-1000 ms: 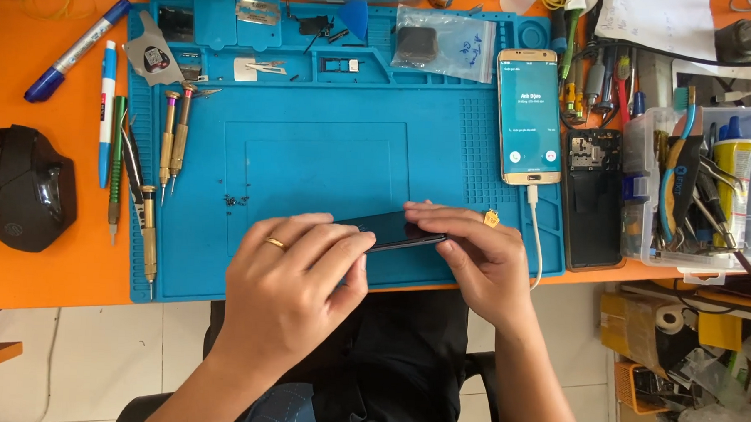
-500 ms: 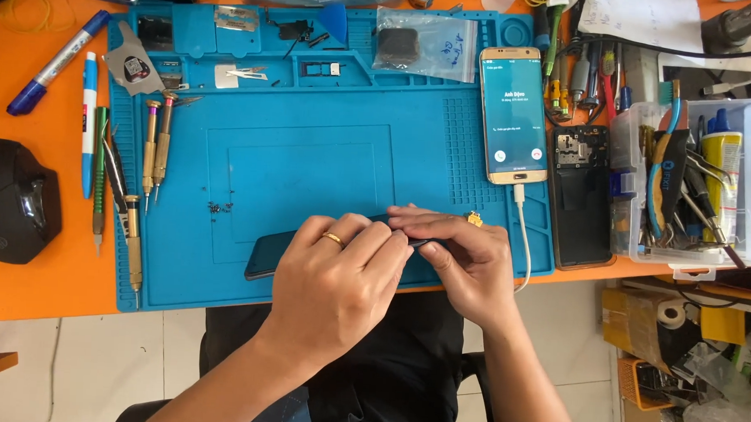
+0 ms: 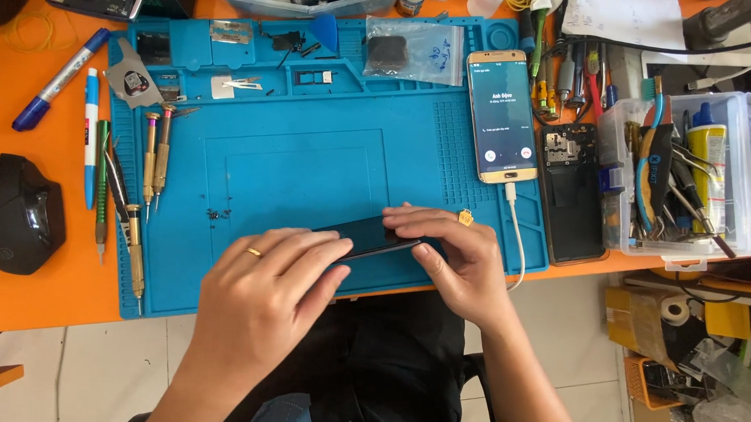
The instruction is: Disassembling a smartphone by removing internal screws and prying the casing apart on a repair bench.
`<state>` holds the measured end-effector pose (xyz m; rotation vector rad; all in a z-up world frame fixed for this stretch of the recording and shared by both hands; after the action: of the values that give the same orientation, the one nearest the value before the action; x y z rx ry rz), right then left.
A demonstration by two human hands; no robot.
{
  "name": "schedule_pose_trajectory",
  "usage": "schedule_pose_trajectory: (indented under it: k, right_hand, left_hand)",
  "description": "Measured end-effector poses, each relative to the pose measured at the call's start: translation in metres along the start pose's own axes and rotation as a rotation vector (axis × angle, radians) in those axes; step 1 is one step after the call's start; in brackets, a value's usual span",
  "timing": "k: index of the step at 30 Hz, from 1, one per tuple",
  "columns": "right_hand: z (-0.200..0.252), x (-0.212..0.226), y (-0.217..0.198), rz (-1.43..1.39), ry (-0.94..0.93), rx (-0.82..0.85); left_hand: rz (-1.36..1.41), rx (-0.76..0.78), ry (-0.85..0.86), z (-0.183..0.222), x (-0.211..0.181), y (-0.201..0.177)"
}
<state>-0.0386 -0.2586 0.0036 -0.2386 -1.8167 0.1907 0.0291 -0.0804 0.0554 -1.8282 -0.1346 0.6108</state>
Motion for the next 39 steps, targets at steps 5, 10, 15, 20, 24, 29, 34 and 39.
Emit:
schedule_pose_trajectory:
  k: [5, 10, 15, 20, 24, 29, 34, 39]
  right_hand:
    - [-0.005, 0.011, 0.012, 0.198, -0.064, -0.023]
    - [-0.008, 0.017, 0.016, 0.234, -0.053, -0.061]
    - [-0.009, 0.021, 0.016, 0.254, 0.001, -0.052]
    - [0.008, 0.026, -0.03, 0.774, 0.013, -0.31]
    - [0.027, 0.01, -0.073, 1.159, 0.201, -0.469]
    - [0.022, -0.008, -0.075, 1.144, 0.189, -0.357]
    - [0.016, -0.014, -0.073, 1.156, 0.217, -0.283]
    - [0.018, 0.007, -0.08, 1.02, 0.113, -0.449]
  left_hand:
    - [0.083, -0.085, 0.036, 0.006, 0.011, 0.005]
    - [0.117, -0.143, 0.049, 0.005, 0.012, 0.007]
    - [0.17, -0.033, 0.054, 0.003, 0.017, 0.006]
    - [0.131, -0.07, 0.06, 0.008, 0.019, 0.014]
    - [0.111, -0.153, 0.083, 0.008, 0.019, 0.013]
    - [0.123, -0.164, 0.086, 0.004, 0.019, 0.012]
    - [0.131, -0.136, 0.07, 0.005, 0.018, 0.013]
    - [0.13, -0.149, 0.069, 0.004, 0.019, 0.013]
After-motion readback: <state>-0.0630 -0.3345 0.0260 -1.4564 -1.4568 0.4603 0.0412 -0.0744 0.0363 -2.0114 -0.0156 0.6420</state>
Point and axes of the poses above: each hand's wrist, its own z-axis away from the middle knuckle, its own y-axis out of the palm, x = y × z, the point moved 8 cm from there along -z, towards the middle knuckle, and after that the axes turned 11 degrees about x, right-handed, at the moved point
